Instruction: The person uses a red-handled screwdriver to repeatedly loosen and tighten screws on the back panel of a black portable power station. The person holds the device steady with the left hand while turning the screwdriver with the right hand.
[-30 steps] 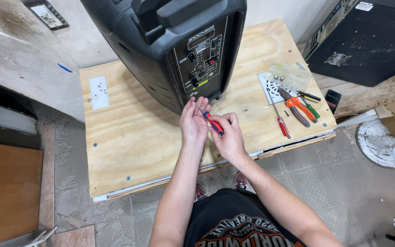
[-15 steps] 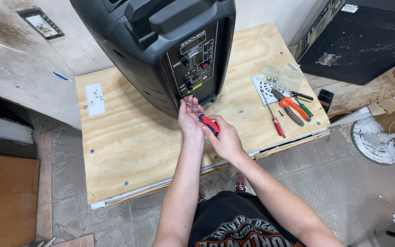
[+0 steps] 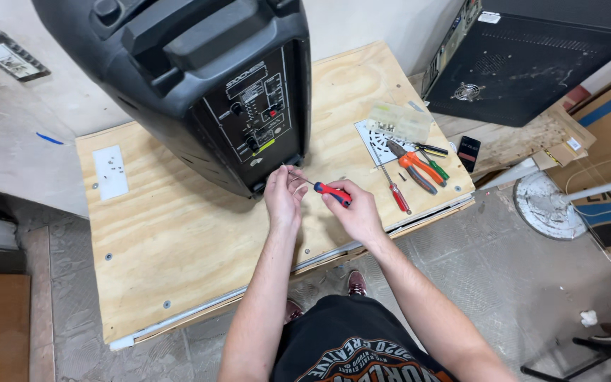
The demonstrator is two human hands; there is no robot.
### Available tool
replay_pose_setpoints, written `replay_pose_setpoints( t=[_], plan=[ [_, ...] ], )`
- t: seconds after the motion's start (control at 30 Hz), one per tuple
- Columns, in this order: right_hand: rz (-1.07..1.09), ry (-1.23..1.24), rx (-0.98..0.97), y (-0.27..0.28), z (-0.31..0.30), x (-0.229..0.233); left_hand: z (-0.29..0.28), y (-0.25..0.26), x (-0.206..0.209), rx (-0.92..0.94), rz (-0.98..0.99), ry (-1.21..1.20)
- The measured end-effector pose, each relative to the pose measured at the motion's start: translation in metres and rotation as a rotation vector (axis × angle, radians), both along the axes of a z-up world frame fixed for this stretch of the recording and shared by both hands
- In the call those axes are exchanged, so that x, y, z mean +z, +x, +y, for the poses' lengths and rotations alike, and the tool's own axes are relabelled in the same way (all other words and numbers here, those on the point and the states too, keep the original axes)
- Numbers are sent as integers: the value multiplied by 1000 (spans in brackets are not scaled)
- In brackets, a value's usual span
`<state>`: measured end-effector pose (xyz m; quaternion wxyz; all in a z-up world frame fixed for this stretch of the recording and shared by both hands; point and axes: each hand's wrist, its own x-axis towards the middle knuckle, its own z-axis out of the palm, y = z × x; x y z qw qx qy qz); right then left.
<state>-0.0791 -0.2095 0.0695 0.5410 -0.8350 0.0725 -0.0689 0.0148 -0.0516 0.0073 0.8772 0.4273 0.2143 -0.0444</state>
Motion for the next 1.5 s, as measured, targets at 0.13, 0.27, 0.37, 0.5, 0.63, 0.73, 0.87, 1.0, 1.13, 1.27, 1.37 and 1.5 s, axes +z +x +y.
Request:
replay_pose_setpoints(
  t=[0.13,0.27,0.37,0.5,0.63,0.73,0.87,1.0,1.13,1.27,1.37,1.5],
  plan=[
    [33,106,-77,1,-39,-10,-34,5,-18,-107,-23,111],
    [107,132,-141,-8,-77,-14,-73,20,-51,-235,-25,254],
    [149,148,-167,-9,-100,-20,-103,36,-68,-248,-21,340],
    [160,174,-247,-10,-137,-32,-148,60,-90,-329,-53,434],
    [199,163,-295,-6,-173,-46,-180,83,-115,-420,-58,557],
    [227,123,-320,1,-197,-49,-200,101,-111,-438,-48,651],
    [251,201,-351,11,-223,-56,-224,130,-97,-459,-37,782],
    [233,239,-373,18,-245,-65,-251,163,-103,-470,-18,877],
    [187,275,-384,18,-257,-75,-263,181,-124,-449,61,938],
    [183,307,-390,24,-258,-73,-260,175,-116,-391,94,674],
    [168,337,-367,34,-245,-66,-245,165,-100,-399,85,607],
    [137,374,-287,45,-212,-36,-211,129,-44,-398,16,420]
  ],
)
